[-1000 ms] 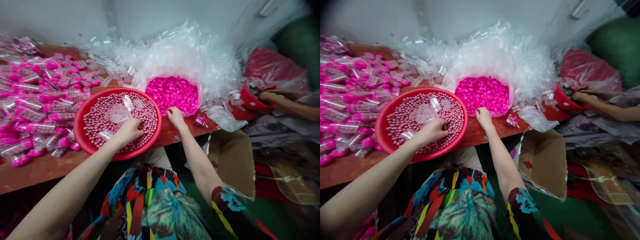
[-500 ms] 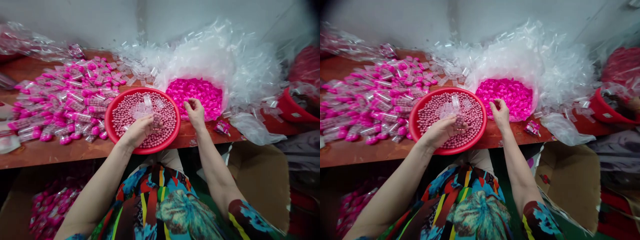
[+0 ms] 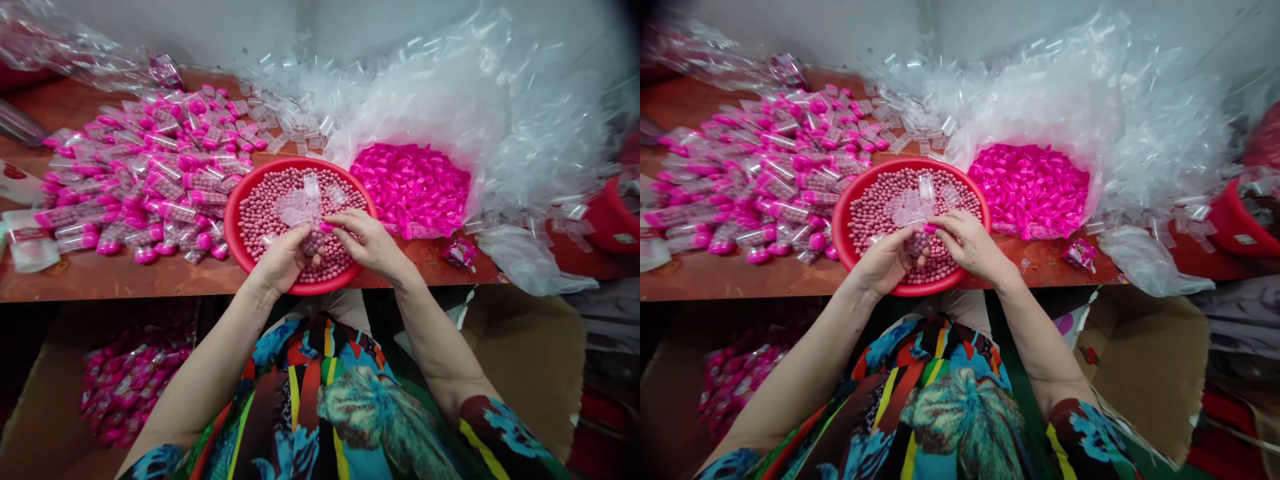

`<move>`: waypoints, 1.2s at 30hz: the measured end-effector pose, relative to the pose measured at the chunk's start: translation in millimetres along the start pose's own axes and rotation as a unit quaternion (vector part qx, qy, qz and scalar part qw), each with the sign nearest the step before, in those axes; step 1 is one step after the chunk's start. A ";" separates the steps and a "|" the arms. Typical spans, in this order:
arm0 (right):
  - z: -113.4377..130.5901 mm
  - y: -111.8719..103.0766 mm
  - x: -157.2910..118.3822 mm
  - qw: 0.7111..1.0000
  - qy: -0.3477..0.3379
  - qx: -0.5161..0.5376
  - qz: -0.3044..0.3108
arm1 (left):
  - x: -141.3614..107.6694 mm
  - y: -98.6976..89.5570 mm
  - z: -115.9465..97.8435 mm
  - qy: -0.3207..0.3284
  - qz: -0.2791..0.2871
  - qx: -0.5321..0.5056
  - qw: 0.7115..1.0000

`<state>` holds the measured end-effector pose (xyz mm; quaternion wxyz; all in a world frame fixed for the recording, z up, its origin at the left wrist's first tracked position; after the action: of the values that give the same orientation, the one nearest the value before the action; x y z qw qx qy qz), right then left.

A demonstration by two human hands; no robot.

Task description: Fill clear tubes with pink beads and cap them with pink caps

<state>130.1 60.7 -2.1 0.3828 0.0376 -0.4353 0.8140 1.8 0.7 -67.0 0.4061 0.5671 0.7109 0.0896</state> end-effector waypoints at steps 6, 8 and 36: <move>-3.8 -7.4 3.8 0.984 -0.060 -0.125 0.108 | 1.7 -4.1 1.2 0.051 -0.003 0.062 0.997; -12.3 -8.2 5.2 0.977 -0.040 -0.184 0.097 | 2.6 -4.7 1.2 0.054 -0.001 0.059 0.997; 7.3 23.1 -1.0 0.973 0.118 0.069 -0.185 | -7.8 2.9 -2.2 0.082 0.055 -0.021 0.995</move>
<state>113.7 47.1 -13.6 0.5720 0.0481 -0.3151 0.7558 2.7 -4.4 -60.1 0.3528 0.5873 0.7077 0.1726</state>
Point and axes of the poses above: each hand's wrist, its own x-axis towards the middle knuckle, its own y-axis out of the palm, z = x × y, the point moved 7 cm from there along x, towards the middle knuckle, and after that the axes turned 1 degree about y, right-handed, at the moved point
